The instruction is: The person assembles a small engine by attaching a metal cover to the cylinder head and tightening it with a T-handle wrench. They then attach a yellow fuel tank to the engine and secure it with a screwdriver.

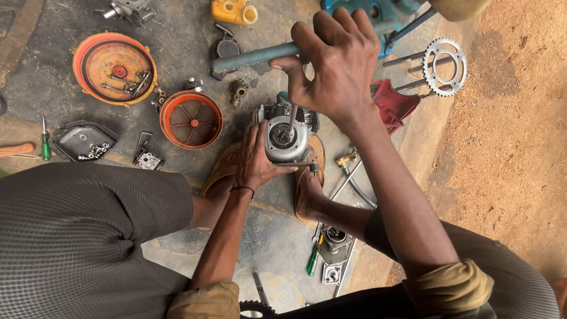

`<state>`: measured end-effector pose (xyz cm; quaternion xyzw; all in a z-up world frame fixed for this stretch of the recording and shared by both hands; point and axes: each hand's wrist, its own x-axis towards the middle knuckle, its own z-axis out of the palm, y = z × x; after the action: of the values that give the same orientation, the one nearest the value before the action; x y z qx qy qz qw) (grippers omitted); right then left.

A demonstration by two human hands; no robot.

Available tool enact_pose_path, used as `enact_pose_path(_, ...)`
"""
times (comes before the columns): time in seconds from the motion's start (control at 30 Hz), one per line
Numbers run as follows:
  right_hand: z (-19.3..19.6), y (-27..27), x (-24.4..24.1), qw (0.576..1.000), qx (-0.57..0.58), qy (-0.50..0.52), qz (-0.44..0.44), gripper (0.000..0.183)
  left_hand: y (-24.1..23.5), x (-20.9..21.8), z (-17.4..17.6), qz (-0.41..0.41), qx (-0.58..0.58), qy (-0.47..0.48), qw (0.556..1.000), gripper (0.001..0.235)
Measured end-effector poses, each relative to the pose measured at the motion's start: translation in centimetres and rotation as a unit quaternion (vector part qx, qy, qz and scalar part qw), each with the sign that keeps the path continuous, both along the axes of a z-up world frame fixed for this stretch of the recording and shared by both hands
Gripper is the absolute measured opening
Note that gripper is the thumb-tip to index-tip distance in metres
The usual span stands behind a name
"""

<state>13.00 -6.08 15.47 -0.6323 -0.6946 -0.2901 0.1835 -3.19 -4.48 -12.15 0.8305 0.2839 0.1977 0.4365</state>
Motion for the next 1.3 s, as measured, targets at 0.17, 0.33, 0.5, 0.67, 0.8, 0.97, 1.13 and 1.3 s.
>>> enact_pose_path(0.17,-0.8,0.0,-0.5,0.998,0.013,0.009,-0.058,0.029,0.1,-0.3,-0.8,-0.006,0.009,-0.009,1.000,0.144)
enact_pose_path(0.33,1.2,1.3,-0.6,0.995,-0.030,0.085,-0.040,0.034,0.5,0.4,-0.1,-0.012,0.028,0.051,0.998,0.150)
enact_pose_path(0.5,3.0,2.7,-1.1,0.974,-0.195,0.106,0.033,0.023,0.5,0.0,1.7,-0.018,0.059,0.082,0.995,0.146)
enact_pose_path(0.67,5.1,3.1,-0.7,0.962,-0.225,0.082,0.130,0.016,3.7,1.6,7.3,-0.058,-0.108,-0.158,0.980,0.057)
enact_pose_path(0.8,6.0,2.2,1.2,0.965,-0.231,0.102,0.073,0.018,4.4,2.3,10.8,-0.028,-0.132,-0.138,0.981,0.023)
enact_pose_path(0.97,5.5,2.0,3.1,0.967,-0.215,0.122,0.065,0.018,4.8,2.4,12.5,-0.018,-0.091,-0.157,0.983,0.018)
enact_pose_path(1.13,4.0,2.0,2.5,0.974,-0.191,0.093,0.080,0.018,4.7,2.1,11.7,-0.005,-0.065,-0.152,0.986,0.015)
enact_pose_path(1.3,3.8,2.2,1.5,0.971,-0.212,0.107,0.043,0.015,5.0,2.3,10.0,-0.008,-0.072,-0.125,0.989,0.013)
